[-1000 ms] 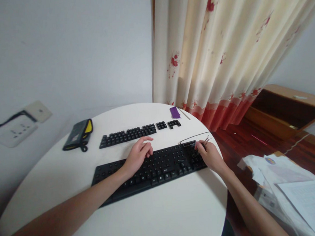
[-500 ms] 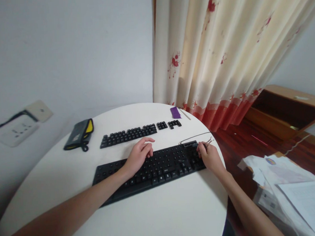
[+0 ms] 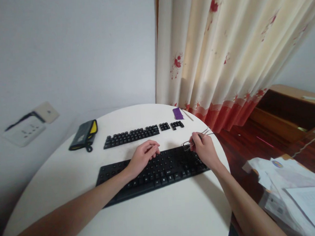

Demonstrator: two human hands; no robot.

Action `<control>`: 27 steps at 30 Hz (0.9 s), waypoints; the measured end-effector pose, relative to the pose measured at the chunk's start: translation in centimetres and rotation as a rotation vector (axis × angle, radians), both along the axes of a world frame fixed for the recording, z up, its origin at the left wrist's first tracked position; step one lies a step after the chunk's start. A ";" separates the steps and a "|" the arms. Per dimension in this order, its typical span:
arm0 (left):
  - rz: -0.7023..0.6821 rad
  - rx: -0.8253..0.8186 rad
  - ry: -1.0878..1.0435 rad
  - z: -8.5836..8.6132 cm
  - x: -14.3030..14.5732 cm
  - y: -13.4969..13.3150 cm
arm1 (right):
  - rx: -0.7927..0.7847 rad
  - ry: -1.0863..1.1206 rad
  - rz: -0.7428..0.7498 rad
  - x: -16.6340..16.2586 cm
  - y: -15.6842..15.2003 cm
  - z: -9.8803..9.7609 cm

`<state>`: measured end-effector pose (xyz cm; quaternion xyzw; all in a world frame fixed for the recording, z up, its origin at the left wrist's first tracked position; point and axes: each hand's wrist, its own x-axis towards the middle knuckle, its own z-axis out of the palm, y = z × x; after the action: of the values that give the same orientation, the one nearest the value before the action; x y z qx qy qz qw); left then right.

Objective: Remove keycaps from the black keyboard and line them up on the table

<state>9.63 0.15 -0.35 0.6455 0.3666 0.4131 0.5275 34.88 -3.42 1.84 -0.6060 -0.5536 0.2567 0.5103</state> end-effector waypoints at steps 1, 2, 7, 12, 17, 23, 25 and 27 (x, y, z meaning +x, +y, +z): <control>-0.021 -0.004 -0.015 0.1 0.0 -0.1 | 0.028 0.020 0.042 -1.4 0.4 0.6; -0.043 -0.006 -0.036 0.1 0.0 -0.1 | 0.047 0.054 0.082 -2.8 0.9 1.1; -0.092 -0.042 -0.130 -0.1 -0.2 0.0 | 0.136 0.124 0.233 -8.3 2.4 0.9; -0.101 -0.132 -0.177 -0.1 0.0 0.1 | 0.134 0.179 0.192 -9.3 1.5 -1.7; -0.141 -0.200 -0.219 -0.2 0.2 -0.1 | 0.090 0.312 0.169 -8.7 0.8 -2.9; -0.115 -0.184 -0.182 -0.4 0.1 -0.1 | 0.124 0.146 0.199 -8.9 0.4 -3.1; -0.113 -0.168 -0.170 -0.4 0.1 -0.1 | 0.128 0.091 0.215 -9.0 0.3 -3.1; -0.112 -0.160 -0.166 -0.4 0.1 -0.1 | 0.126 0.088 0.208 -8.9 0.3 -3.1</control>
<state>9.72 0.06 -0.78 0.5843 0.3168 0.4046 0.6281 25.95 -3.14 -1.28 -0.5004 -0.6055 0.2991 0.5417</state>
